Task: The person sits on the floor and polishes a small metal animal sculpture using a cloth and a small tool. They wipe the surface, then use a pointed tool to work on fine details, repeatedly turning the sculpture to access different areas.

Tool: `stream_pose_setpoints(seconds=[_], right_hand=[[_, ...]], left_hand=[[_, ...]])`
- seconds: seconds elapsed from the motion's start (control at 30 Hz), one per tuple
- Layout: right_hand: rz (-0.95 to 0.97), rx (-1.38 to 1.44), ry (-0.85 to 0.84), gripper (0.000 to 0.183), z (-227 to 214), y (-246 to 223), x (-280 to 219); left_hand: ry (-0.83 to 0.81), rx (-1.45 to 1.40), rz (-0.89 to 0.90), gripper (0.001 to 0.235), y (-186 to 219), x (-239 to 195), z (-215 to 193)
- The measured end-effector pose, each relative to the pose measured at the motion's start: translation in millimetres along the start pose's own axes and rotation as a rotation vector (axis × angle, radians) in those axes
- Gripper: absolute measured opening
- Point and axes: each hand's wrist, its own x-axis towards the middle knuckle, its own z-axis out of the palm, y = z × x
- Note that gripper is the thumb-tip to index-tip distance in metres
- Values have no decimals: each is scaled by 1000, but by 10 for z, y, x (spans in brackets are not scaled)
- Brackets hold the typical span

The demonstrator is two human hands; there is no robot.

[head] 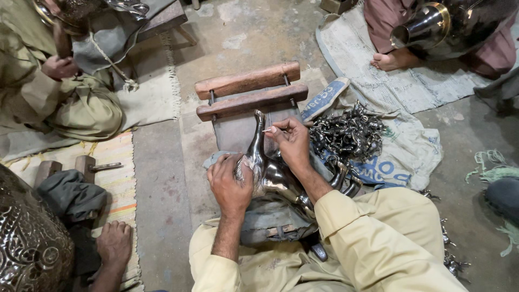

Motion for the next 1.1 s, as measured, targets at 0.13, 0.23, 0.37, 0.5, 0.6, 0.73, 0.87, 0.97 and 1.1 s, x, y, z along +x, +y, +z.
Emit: stream_pose_setpoints(seconds=[0.13, 0.23, 0.37, 0.5, 0.6, 0.73, 0.87, 0.97, 1.1], right_hand=[[38, 13, -9, 6, -15, 14, -25], [62, 34, -23, 6, -29, 23, -73], [66, 55, -49, 7, -44, 9, -110], [78, 51, -93, 6, -66, -12, -152], [101, 75, -118, 6, -79, -45, -181], [99, 42, -156, 7, -94, -97, -221], [120, -30, -205, 8, -136, -142, -236], [140, -5, -230, 9, -144, -170, -237], [181, -27, -255, 10, -174, -192, -252]], left_hand=[[18, -12, 11, 27, 0, -1, -1], [13, -13, 4, 27, 0, -10, -6], [22, -10, 14, 27, 2, 4, -14], [31, -21, 15, 26, 11, -9, -28], [32, -29, 13, 26, 21, -10, -32], [27, -29, 10, 26, 4, -18, -28], [3, 4, 9, 27, -30, -25, 3], [9, 6, 9, 27, -40, -30, 8], [10, -9, 1, 27, -29, -40, -2]])
